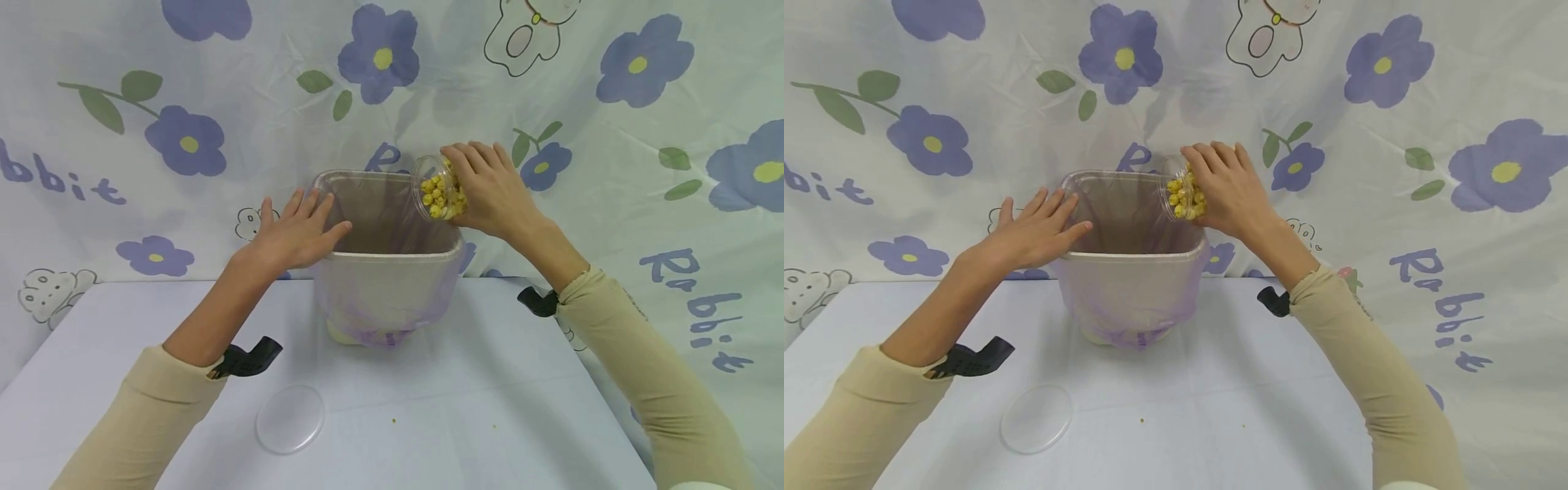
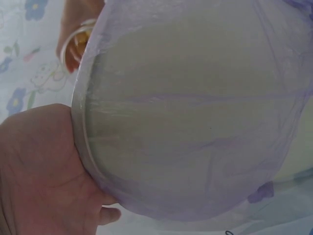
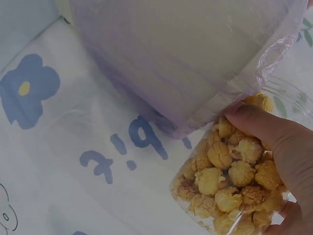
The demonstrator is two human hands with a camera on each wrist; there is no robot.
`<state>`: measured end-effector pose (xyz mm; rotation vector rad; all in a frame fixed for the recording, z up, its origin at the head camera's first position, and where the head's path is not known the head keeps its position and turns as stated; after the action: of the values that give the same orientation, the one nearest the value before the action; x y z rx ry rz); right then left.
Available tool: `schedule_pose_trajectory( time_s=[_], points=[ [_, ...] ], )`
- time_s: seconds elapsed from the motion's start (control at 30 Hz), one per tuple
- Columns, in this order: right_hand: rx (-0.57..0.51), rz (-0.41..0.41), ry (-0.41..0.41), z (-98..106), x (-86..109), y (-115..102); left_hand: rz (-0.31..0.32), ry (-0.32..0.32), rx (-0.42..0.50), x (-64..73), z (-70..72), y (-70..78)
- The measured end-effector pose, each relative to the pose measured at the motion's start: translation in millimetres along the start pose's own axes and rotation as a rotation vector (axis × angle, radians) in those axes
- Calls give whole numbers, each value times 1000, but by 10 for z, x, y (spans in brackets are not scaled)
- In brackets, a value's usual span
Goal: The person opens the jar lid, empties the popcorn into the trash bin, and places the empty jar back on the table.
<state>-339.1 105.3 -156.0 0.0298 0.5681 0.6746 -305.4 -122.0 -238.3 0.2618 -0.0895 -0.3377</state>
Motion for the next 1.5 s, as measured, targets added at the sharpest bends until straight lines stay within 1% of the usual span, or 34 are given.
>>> schedule_pose_trajectory(
  time_s=[0.13, 0.5, 0.7, 1.0, 1.33, 1.5],
  points=[
    [39, 36, 19, 11, -11, -31, -4, 2, 4, 0, -2, -1],
    [94, 58, 18, -1, -42, -39, -3, 6, 0, -7, -4, -2],
    [113, 81, 44, 24, -60, -56, -1, 12, 9, -5, -1, 6],
    [134, 106, 59, 39, -91, -97, -3, 12, 7, -4, -4, 7],
    [204, 135, 53, 3, -107, -141, -4, 15, 9, -13, -11, 0],
    [232, 160, 68, 0, -107, -160, -3, 14, 5, -13, -10, -2]
  ],
)
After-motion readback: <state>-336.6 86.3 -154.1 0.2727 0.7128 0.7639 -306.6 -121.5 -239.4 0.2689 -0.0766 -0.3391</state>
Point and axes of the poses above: each hand's wrist, its own x-axis away from the middle knuckle, its own z-axis out of the back of the hand, y = z × x, the point moved 9 cm from there along -x, towards the middle knuckle, and after that the axes turned 7 degrees about -z, right-handed, at the moved point
